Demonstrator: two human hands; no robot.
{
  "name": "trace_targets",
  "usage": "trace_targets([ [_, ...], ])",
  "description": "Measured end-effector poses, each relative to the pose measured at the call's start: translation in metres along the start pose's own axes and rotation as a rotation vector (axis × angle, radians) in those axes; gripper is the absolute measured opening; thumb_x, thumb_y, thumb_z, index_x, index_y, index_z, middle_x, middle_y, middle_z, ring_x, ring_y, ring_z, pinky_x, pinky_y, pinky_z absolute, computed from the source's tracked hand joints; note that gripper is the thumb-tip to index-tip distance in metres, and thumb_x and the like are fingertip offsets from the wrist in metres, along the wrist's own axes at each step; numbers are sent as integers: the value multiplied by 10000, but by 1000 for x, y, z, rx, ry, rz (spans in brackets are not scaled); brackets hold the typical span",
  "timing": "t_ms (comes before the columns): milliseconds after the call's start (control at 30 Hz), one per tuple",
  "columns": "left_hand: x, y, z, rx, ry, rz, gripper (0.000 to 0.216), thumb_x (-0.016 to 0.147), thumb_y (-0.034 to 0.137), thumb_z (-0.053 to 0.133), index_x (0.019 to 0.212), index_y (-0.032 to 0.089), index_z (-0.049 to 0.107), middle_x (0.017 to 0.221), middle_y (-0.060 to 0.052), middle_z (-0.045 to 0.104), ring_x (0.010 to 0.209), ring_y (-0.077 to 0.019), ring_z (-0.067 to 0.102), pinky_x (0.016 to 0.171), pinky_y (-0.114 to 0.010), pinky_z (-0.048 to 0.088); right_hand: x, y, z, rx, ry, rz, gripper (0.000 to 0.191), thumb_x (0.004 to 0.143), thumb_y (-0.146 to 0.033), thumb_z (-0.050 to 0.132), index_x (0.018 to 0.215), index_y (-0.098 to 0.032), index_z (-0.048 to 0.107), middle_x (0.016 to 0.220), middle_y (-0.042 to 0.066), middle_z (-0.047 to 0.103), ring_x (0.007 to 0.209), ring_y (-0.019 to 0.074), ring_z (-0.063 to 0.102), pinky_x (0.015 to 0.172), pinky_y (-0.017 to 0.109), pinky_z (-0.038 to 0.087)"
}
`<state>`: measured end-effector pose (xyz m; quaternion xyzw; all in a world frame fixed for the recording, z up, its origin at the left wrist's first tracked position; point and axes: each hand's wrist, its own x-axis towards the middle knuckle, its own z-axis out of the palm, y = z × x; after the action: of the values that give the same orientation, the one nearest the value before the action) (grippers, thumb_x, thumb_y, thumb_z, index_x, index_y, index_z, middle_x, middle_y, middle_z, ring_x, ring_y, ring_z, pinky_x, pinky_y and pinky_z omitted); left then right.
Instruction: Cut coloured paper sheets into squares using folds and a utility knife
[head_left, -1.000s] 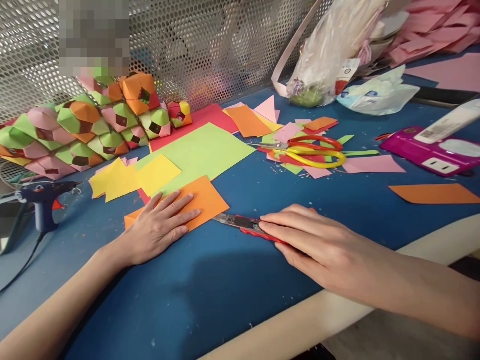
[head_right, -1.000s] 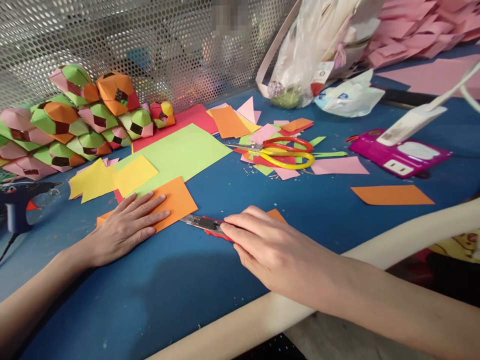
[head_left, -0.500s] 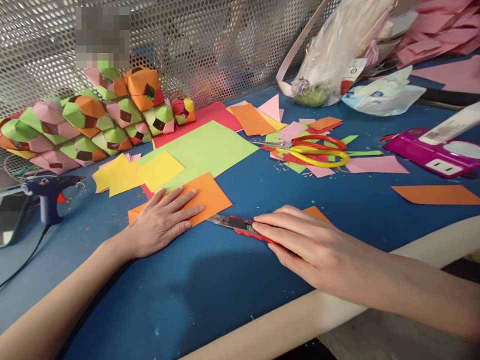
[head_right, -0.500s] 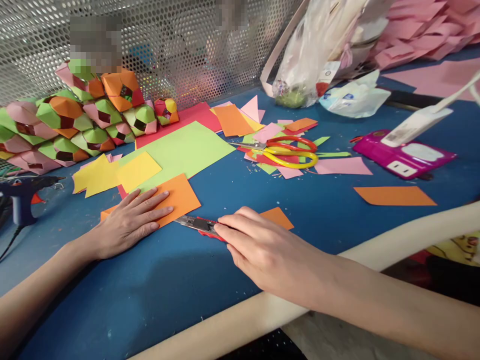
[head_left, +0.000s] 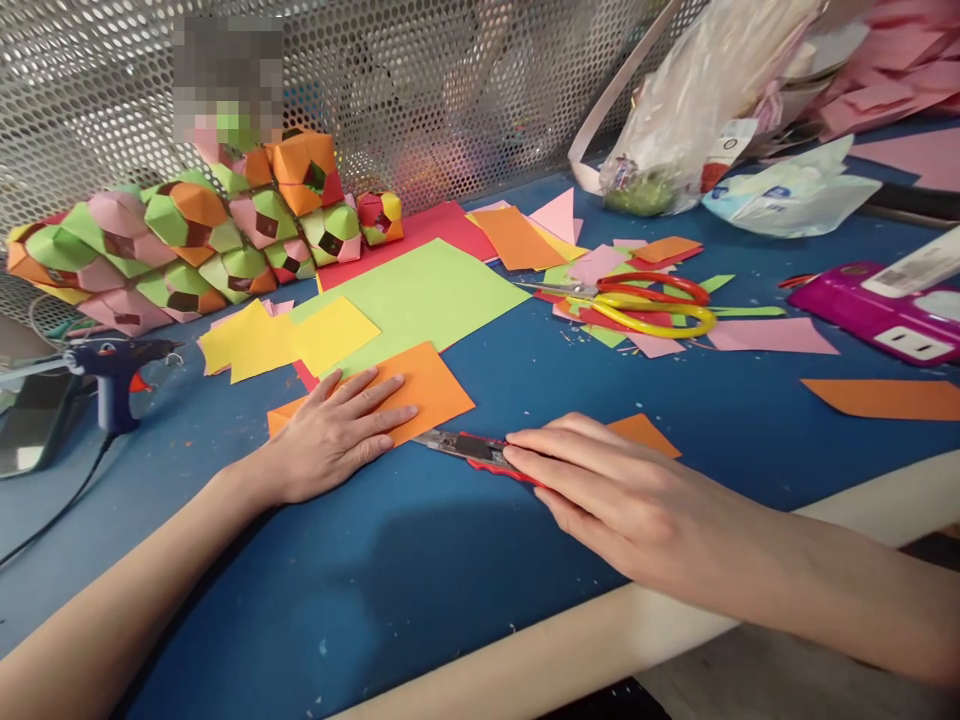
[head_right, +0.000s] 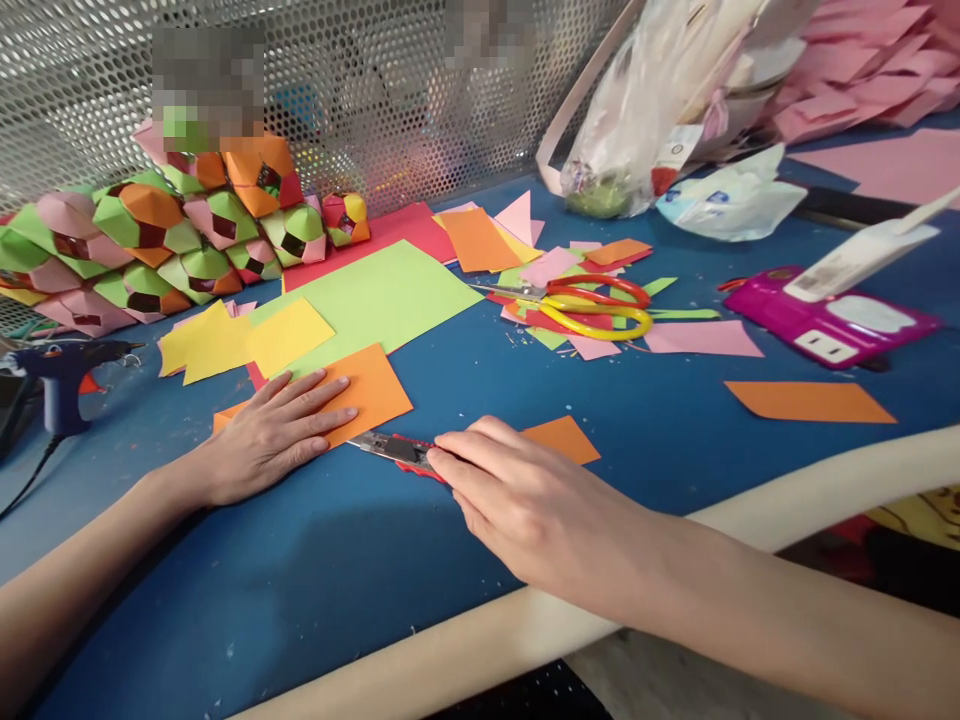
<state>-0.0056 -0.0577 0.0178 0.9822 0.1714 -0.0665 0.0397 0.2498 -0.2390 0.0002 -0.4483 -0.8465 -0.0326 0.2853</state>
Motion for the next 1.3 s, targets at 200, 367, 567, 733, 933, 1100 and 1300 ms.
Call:
trace_targets([
  [200, 0, 1, 0, -1, 17, 2, 503, 1025, 501, 171, 1471, 376, 368, 1607, 34, 213, 1487, -275, 180, 1185, -544, 133, 3, -2, 1, -15, -13, -40, 303, 923, -15, 405, 1101, -98, 636, 1011, 152, 668, 956, 264, 611, 777, 458, 581],
  [367, 0, 0, 2, -11, 27, 5, 495, 1025, 501, 182, 1471, 387, 364, 1606, 43, 217, 1488, -271, 177, 1185, -534, 131, 6, -3, 2, -28, -18, -68, 296, 931, -20, 398, 1046, -109, 656, 1006, 150, 675, 987, 277, 613, 791, 475, 578],
  [567, -1, 0, 4, -48, 37, 4, 474, 1034, 468, 211, 1476, 370, 351, 1606, 37, 226, 1489, -265, 169, 1180, -554, 127, 12, -9, 5, -16, -30, -79, 273, 933, -21, 403, 1029, -60, 655, 978, 167, 677, 954, 275, 621, 764, 455, 584],
  [733, -3, 1, -1, -200, 159, 0, 417, 1021, 395, 295, 1293, 206, 548, 1537, -88, 380, 1423, -241, 327, 1156, -466, 284, 13, -11, 3, -44, -30, -77, 296, 944, -32, 379, 1004, -70, 666, 993, 182, 679, 966, 287, 615, 722, 450, 587],
  [933, -12, -12, -14, -160, 87, 76, 354, 991, 340, 370, 1165, 197, 643, 1453, -87, 492, 1363, -254, 418, 1150, -446, 306, 10, -11, 5, -95, -35, -112, 276, 939, -19, 410, 1062, -26, 657, 1039, 209, 667, 975, 293, 612, 760, 457, 579],
  [1100, -24, -29, -4, -67, 37, 80, 419, 1024, 410, 302, 1370, 327, 523, 1567, -6, 339, 1463, -289, 250, 1179, -550, 166, 7, -8, 3, -161, -55, -179, 273, 923, 7, 423, 1038, -4, 670, 1044, 217, 668, 1010, 290, 616, 790, 447, 585],
  [1300, -26, -29, 9, -50, 45, 81, 447, 1026, 430, 278, 1436, 353, 439, 1596, 16, 263, 1485, -275, 189, 1198, -515, 88, 4, -5, 5, -240, -120, -346, 231, 867, 72, 485, 919, 2, 700, 1095, 247, 653, 1096, 354, 578, 865, 542, 547],
])
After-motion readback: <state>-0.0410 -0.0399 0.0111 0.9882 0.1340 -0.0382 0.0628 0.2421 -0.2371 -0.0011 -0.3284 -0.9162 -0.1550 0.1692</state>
